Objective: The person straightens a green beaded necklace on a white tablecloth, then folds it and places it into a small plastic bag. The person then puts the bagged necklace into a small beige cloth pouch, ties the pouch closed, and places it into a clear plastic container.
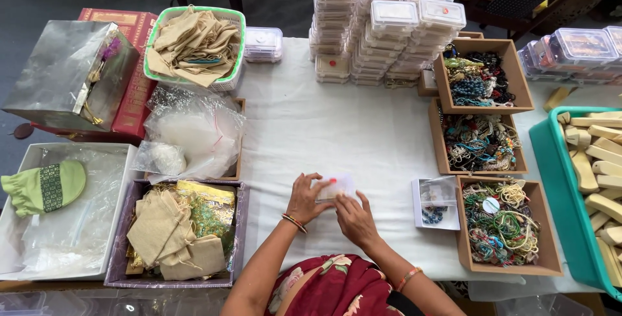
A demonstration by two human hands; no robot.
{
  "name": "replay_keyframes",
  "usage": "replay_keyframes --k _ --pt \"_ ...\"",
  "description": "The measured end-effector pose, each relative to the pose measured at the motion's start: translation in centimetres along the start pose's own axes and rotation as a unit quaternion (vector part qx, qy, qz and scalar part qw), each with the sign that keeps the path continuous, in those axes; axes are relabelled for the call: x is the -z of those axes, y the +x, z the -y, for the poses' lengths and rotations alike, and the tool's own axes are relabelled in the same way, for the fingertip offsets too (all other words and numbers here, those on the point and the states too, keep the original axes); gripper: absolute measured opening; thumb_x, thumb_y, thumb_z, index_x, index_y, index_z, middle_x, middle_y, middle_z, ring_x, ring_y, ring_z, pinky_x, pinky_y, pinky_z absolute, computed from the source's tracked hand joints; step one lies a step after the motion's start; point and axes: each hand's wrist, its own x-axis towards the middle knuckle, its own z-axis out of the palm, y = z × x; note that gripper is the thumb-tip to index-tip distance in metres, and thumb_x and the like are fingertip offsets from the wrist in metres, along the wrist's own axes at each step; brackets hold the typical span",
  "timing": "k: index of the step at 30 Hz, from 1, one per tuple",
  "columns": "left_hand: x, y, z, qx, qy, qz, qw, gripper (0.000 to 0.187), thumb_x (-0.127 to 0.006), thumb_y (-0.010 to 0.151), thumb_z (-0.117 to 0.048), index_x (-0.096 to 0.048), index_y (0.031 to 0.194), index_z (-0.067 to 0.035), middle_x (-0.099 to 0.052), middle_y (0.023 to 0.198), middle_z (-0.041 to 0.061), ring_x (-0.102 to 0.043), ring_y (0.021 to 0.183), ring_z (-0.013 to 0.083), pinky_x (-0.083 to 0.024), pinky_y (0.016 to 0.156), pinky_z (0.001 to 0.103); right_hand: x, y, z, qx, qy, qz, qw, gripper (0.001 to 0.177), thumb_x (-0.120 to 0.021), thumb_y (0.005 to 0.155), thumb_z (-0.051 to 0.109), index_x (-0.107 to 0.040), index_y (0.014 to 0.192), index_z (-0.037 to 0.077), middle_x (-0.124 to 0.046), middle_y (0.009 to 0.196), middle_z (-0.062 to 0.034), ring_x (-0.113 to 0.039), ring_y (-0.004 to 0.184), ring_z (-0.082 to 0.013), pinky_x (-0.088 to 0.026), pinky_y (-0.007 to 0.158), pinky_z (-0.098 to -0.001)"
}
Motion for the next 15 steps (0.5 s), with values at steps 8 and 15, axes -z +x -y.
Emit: replay_keyframes --k 8,15 --pt "-1.2 -2.0 2.0 -0.071 0.047 0.039 0.996 0.060 -0.083 0.079 -0.050 -0.066 0.132 -0.027 -0.050 0.152 0.007 -0.039 0.146 0.0287 -0.026 0.121 0.054 1.3 -1.7 -3.0 0.028 0.077 -0.009 0.997 0.025 -0.073 0.093 0.017 -0.071 0.116 0.008 -0.068 0.117 -0.0053 -0.065 0.103 -0.0220 -0.048 0.097 -0.0436" --pt "-1.9 -0.9 3.0 -0.101 0.061 0.026 0.993 0.051 -0.085 0.075 -0.032 -0.071 0.123 -0.027 -0.047 0.153 0.014 -0.040 0.144 0.0320 -0.032 0.118 0.051 1.0 2.7 -4.7 0.036 0.074 0.010 0.997 0.059 -0.081 0.077 0.028 -0.063 0.132 0.012 -0.055 0.145 -0.0121 -0.055 0.132 -0.0316 -0.046 0.106 -0.0430"
